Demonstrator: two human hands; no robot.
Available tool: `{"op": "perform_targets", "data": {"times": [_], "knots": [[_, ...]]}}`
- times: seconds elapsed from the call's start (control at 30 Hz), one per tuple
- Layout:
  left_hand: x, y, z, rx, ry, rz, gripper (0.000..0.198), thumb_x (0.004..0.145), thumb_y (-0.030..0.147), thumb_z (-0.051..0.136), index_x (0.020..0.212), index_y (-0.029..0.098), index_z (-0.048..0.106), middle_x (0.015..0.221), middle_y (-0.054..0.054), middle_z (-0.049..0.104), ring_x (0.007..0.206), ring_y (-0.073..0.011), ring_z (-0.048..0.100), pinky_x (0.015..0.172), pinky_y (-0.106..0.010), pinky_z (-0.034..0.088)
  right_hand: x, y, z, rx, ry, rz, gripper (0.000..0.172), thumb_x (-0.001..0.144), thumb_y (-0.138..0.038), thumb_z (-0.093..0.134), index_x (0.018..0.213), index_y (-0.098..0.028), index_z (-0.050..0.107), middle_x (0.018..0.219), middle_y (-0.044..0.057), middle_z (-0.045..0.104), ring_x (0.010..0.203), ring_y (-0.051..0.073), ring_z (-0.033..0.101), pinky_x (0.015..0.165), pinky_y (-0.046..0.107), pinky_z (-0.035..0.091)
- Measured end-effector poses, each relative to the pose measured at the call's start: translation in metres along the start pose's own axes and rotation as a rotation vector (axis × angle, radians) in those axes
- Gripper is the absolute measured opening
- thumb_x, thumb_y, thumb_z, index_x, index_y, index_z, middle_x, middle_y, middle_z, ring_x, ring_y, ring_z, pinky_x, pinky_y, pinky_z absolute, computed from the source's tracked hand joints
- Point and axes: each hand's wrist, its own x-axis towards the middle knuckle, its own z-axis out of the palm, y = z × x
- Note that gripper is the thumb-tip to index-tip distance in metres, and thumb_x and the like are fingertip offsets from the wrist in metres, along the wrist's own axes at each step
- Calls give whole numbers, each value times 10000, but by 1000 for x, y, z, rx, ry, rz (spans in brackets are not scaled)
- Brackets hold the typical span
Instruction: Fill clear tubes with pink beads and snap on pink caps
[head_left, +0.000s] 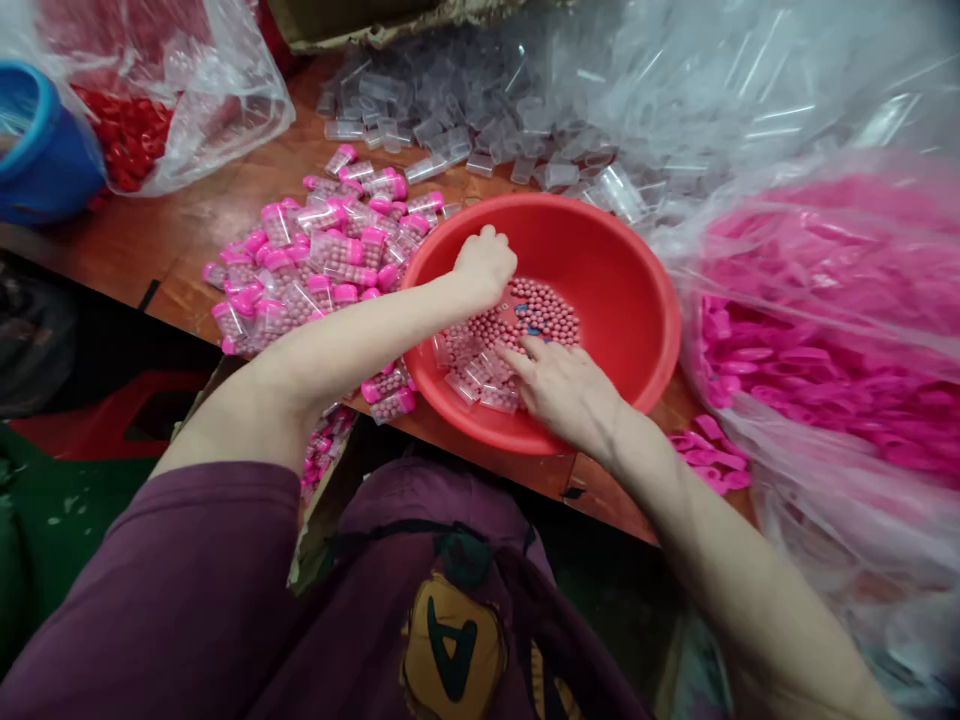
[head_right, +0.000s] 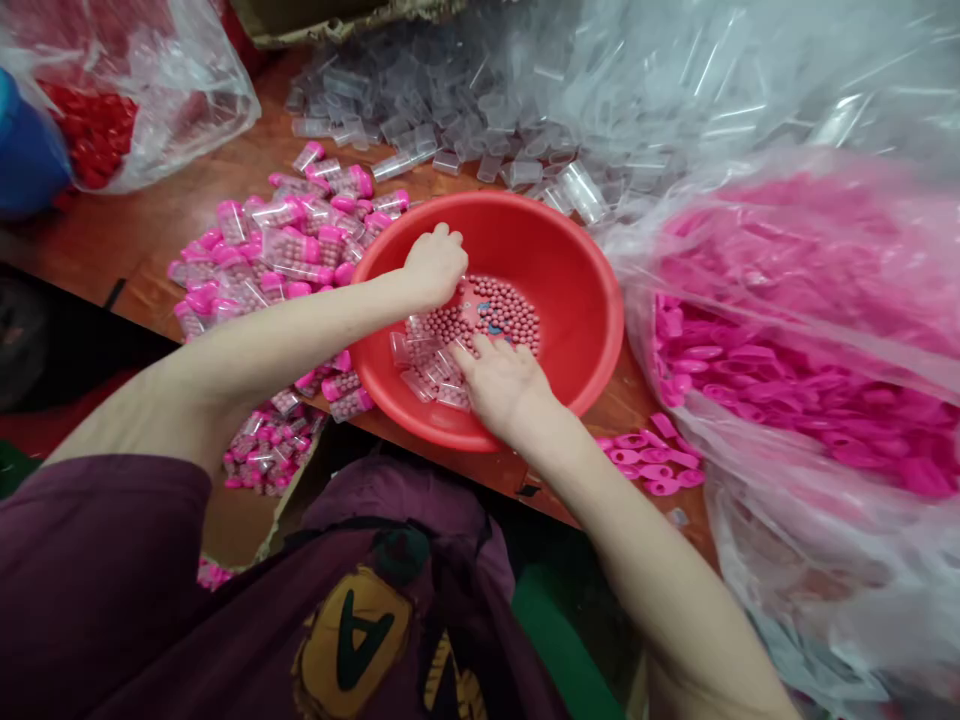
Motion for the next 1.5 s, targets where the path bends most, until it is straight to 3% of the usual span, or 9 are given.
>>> {"op": "perform_targets", "data": {"times": [0.17,0.3,0.47,0.6,0.77,0.87,1.03,1.23,1.5], "knots": [[18,-1,27,-104,-24,148,242,853,369,842,753,158,776,903,-194,710,1386,-512,522,1237,-671,331,-43,41,36,212,504,144,370,1137,-293,477,1322,-163,770,1174,172,857,1066,313,818,936,462,585],[28,16,45,-167,-64,214,172,832,274,835,722,162,765,913,-186,721,1363,-483,558,1226,-621,357,-48,46,58,349,926,213,293,1129,-311,529,1189,-206,796,1038,117,867,966,272,824,923,438,600],[15,59,60,-185,-198,303,248,802,33,730,615,181,662,867,-173,708,1307,-430,595,1184,-537,402,-44,36,62,453,1020,298,302,1133,-363,535,1170,-236,806,963,94,855,924,269,818,908,459,619],[-11,89,66,-214,-280,331,265,877,20,635,674,188,670,965,-178,735,1259,-367,624,1141,-463,442,-44,37,72,591,1132,311,307,1127,-413,557,1165,-240,808,978,92,848,894,264,813,877,479,642],[-32,105,61,-411,-384,160,185,778,41,723,685,197,685,814,-78,693,983,-275,667,1011,-413,513,-37,35,77,926,1394,371,276,1115,-452,622,1162,-250,803,911,33,806,707,186,741,722,394,618],[-40,107,49,-597,-454,106,140,762,78,781,876,157,768,855,-36,729,883,-208,657,941,-378,531,-31,37,71,1204,1524,327,213,1078,-433,695,1117,-256,808,836,-9,779,612,134,677,636,328,570],[-68,98,10,-1156,-542,-75,284,839,7,734,1108,88,777,1089,-97,768,970,-147,685,1064,-378,531,-33,45,63,1293,1491,275,190,1061,-443,726,1086,-278,818,845,-5,772,629,127,669,618,305,564],[-114,74,-36,-1561,-569,-295,143,991,109,706,1078,116,818,1044,-113,811,920,-161,730,906,-331,576,-47,38,48,1085,1126,236,203,1053,-344,690,1216,-325,811,1103,23,799,823,169,728,824,384,655],[-150,70,-39,-1713,-402,-412,236,1046,107,634,885,92,806,878,-100,795,761,-143,686,755,-289,535,-42,21,15,906,684,-86,363,946,-335,778,1307,-305,796,1243,72,719,905,199,699,851,429,659]]}}
